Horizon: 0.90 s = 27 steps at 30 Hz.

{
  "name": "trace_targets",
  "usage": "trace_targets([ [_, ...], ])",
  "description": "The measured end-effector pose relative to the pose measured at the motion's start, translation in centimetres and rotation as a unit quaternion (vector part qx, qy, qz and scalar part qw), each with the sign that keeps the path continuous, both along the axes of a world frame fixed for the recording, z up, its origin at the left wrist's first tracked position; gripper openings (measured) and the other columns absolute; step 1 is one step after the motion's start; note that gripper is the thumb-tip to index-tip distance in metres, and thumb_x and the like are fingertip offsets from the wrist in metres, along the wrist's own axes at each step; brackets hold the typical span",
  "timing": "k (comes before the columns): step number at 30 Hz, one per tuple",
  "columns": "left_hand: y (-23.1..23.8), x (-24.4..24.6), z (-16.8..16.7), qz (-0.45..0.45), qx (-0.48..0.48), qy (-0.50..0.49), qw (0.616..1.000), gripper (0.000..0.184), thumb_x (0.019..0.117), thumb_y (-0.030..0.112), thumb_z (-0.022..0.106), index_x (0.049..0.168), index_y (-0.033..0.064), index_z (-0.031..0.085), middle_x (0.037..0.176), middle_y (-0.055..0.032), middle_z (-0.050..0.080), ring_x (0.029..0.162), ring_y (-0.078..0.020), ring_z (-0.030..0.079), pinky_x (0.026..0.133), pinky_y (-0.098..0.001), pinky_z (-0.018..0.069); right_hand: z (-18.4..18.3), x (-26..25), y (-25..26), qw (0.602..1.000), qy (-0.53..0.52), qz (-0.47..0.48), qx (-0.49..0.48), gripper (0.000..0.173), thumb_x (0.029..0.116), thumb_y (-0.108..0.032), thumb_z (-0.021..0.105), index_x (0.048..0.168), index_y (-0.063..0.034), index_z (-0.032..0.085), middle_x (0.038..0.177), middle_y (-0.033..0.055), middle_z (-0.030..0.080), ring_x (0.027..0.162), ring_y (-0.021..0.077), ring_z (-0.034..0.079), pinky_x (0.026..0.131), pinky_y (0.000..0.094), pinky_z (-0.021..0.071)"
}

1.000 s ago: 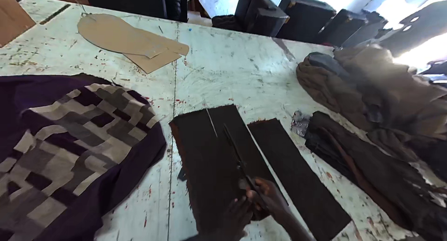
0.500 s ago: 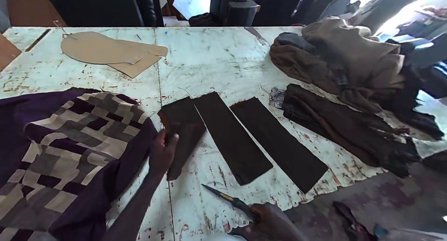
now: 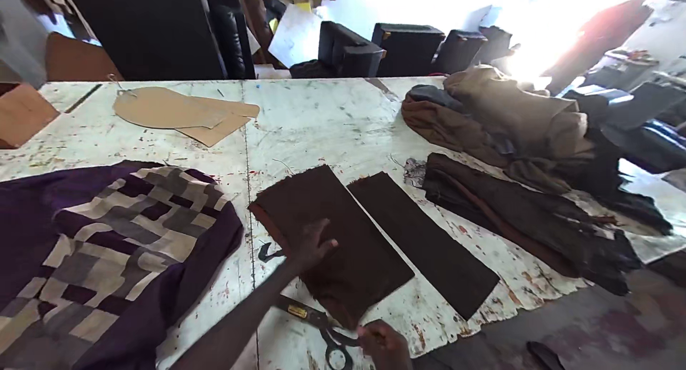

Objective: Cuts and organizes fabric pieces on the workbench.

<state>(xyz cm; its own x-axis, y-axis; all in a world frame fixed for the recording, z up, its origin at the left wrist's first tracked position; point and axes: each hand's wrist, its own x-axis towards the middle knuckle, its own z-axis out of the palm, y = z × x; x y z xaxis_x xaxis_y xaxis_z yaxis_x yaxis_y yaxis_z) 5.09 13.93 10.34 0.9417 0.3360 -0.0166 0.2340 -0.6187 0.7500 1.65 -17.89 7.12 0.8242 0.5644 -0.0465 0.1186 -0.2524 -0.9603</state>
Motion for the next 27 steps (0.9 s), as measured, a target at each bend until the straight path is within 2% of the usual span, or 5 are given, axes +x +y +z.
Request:
trace_targets([
  [4, 14.2, 2.5, -6.3, 0.151, 0.159, 0.028, 0.975, 0.083, 0.0946, 0.051, 0.066, 0.156, 0.0027, 0.038, 0.160, -0.0264, 0.035, 0.149, -0.0481, 0.030, 0.119, -0.0668, 0.0274, -0.6, 2.3, 0.1, 0.951, 0.259, -0.169, 0.021, 0.041, 0.1008, -0.026, 0.067, 0.125, 0.0046, 0.053, 0.096, 0.0217, 0.071, 0.075, 0.0331, 0.073, 0.066, 0.0473, 0.0640],
  [8, 21.4, 3.0, -6.2, 0.223, 0.163, 0.139, 0.951, 0.097, 0.0877, 0.053, 0.075, 0.155, -0.0029, 0.034, 0.151, -0.0348, 0.042, 0.140, -0.0585, 0.037, 0.107, -0.0759, 0.0354, -1.4, 4.5, 1.4, 0.927, 0.345, -0.147, -0.022, 0.046, 0.1018, -0.042, 0.063, 0.112, 0.0034, 0.064, 0.087, 0.0175, 0.073, 0.069, 0.0279, 0.071, 0.061, 0.0423, 0.0610],
  [14, 24.8, 4.9, -4.4, 0.119, 0.122, 0.257, 0.951, 0.043, 0.0933, 0.037, 0.074, 0.119, 0.0025, 0.070, 0.118, -0.0254, 0.069, 0.116, -0.0460, 0.063, 0.099, -0.0702, 0.0460, -1.0, 5.7, 4.0, 0.920, 0.371, -0.125, -0.030, 0.030, 0.0995, -0.028, 0.069, 0.095, -0.0003, 0.059, 0.060, 0.0094, 0.060, 0.043, 0.0167, 0.054, 0.040, 0.0297, 0.0464],
  [22, 23.9, 8.3, 9.2, 0.091, -0.047, 0.084, 0.991, 0.034, 0.1001, 0.017, 0.066, 0.130, 0.0006, 0.063, 0.119, -0.0230, 0.069, 0.110, -0.0371, 0.067, 0.099, -0.0625, 0.0495, 5.5, 8.1, 3.1, 0.952, 0.263, -0.075, 0.138, 0.018, 0.0980, -0.019, 0.067, 0.099, -0.0015, 0.069, 0.063, 0.0095, 0.064, 0.045, 0.0136, 0.057, 0.040, 0.0279, 0.0494],
  [27, 23.4, 13.8, 9.9, 0.090, -0.062, 0.019, 0.994, 0.033, 0.0988, 0.019, 0.068, 0.127, 0.0022, 0.065, 0.115, -0.0204, 0.071, 0.107, -0.0320, 0.069, 0.098, -0.0581, 0.0520, 4.1, 9.3, 2.1, 0.937, 0.267, -0.153, 0.168, 0.021, 0.0994, -0.019, 0.066, 0.099, 0.0015, 0.068, 0.062, 0.0118, 0.062, 0.043, 0.0143, 0.055, 0.039, 0.0278, 0.0484],
])
